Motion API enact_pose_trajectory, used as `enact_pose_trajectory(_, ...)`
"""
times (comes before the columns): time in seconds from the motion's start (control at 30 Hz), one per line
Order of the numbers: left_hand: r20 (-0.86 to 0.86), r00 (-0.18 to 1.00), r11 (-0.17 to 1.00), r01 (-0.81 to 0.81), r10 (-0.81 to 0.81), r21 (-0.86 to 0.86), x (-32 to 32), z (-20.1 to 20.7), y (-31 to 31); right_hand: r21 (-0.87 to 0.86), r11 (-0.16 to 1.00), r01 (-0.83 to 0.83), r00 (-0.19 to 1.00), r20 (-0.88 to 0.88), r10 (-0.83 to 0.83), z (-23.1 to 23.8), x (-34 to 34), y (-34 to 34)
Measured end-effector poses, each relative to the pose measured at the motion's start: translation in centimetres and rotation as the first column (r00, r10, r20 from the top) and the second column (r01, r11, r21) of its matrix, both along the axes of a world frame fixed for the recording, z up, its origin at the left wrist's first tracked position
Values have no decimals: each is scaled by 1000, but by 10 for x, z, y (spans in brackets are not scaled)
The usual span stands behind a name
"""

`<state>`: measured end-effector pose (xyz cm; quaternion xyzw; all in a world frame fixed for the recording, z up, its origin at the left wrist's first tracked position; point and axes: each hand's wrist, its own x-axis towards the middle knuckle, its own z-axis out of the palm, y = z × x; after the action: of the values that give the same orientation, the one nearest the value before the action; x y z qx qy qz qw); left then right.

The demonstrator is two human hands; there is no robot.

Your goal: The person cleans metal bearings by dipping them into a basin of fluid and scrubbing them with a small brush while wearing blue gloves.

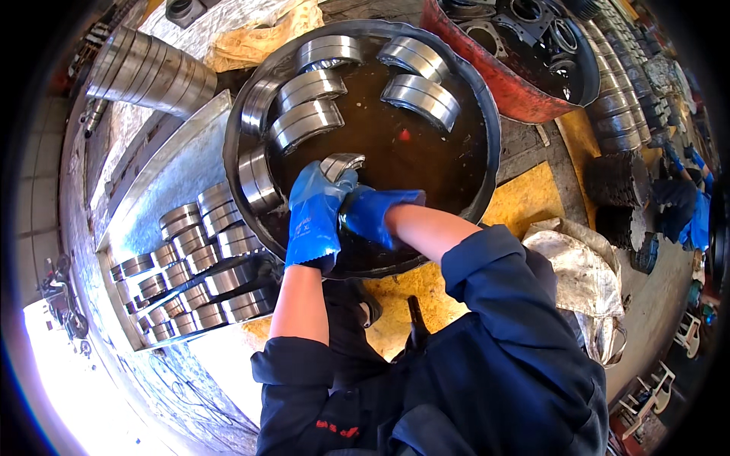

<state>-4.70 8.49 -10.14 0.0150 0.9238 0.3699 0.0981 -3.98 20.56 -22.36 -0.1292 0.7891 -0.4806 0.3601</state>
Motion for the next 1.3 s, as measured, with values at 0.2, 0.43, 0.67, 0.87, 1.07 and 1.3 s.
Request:
enact_pose_trajectory(0.2, -126, 991, 999, 45, -44, 0, 7, 12, 17, 21, 1000, -6, 995, 102, 4, -7, -13, 23)
enact_pose_trajectory(0.43, 55, 998, 998, -30, 33, -60, -3, 8, 5, 319, 948, -23, 967, -233, 102, 40, 5, -3)
enact_pose_trajectory(0.67, -99, 988, 989, 111, -121, -102, -2, -6, 10, -154, 910, 386, 830, 488, -270, 13, -1, 22)
enact_pose_trajectory(0.87, 46, 998, 994, 40, -36, -104, -15, -10, 7, -172, 955, 242, 889, 434, -147, -7, -16, 13)
enact_pose_trajectory(1.07, -55, 996, 997, 66, -67, -26, -6, -22, -2, -135, 988, 70, 982, 185, -44, 7, 9, -3)
enact_pose_trajectory(1.3, -19, 999, 996, 41, -43, -81, 0, 6, -6, -270, 960, 80, 992, 118, -49, 43, 20, -11)
